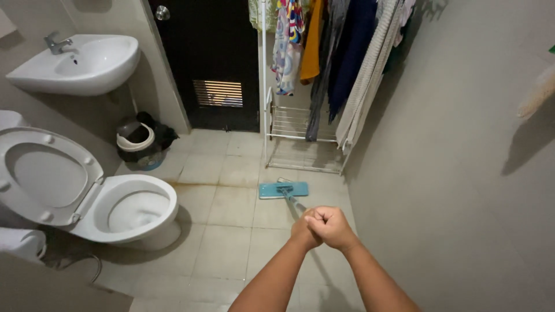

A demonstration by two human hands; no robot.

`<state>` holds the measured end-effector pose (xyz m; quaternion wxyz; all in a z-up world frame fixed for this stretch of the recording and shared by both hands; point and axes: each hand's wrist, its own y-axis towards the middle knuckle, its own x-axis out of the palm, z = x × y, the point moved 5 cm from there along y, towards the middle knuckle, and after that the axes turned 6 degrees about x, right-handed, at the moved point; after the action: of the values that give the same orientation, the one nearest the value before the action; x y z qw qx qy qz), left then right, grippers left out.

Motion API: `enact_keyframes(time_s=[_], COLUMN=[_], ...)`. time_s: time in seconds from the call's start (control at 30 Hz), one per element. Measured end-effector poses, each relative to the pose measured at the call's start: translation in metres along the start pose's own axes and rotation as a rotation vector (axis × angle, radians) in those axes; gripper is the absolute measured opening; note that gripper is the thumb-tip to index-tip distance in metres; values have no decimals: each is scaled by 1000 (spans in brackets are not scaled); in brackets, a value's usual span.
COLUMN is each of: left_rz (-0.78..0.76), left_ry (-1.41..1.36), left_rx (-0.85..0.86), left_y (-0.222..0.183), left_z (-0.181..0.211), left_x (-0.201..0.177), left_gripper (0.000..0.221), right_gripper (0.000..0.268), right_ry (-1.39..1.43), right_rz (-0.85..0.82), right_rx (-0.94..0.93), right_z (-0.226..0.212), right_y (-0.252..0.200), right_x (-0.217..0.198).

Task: Mopping the tiled floor of a bathroom after adjusting hanging clothes.

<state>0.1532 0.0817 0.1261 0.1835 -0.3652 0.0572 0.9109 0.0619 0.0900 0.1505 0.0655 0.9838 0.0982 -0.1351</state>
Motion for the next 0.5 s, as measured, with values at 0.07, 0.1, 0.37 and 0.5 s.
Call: enact_keyframes(time_s=[0.07,0.1,0.37,0.5], left_rz=[2,5,-5,-47], left_ry=[24,51,181,204], left_rx=[-6,-14,26,11], left_y=[14,20,35,35], left_z=[-19,-30,-70,-81], left_x=[6,9,-5,-13], left_gripper=[27,28,30,28], right_gripper=[45,44,43,45], right_ry=[26,54,142,116], right_rz=[-1,-2,-3,18], right_rx=[9,17,5,78], right_z=[3,4,32,44], right_y=[9,13,45,53], right_x=[6,9,37,47])
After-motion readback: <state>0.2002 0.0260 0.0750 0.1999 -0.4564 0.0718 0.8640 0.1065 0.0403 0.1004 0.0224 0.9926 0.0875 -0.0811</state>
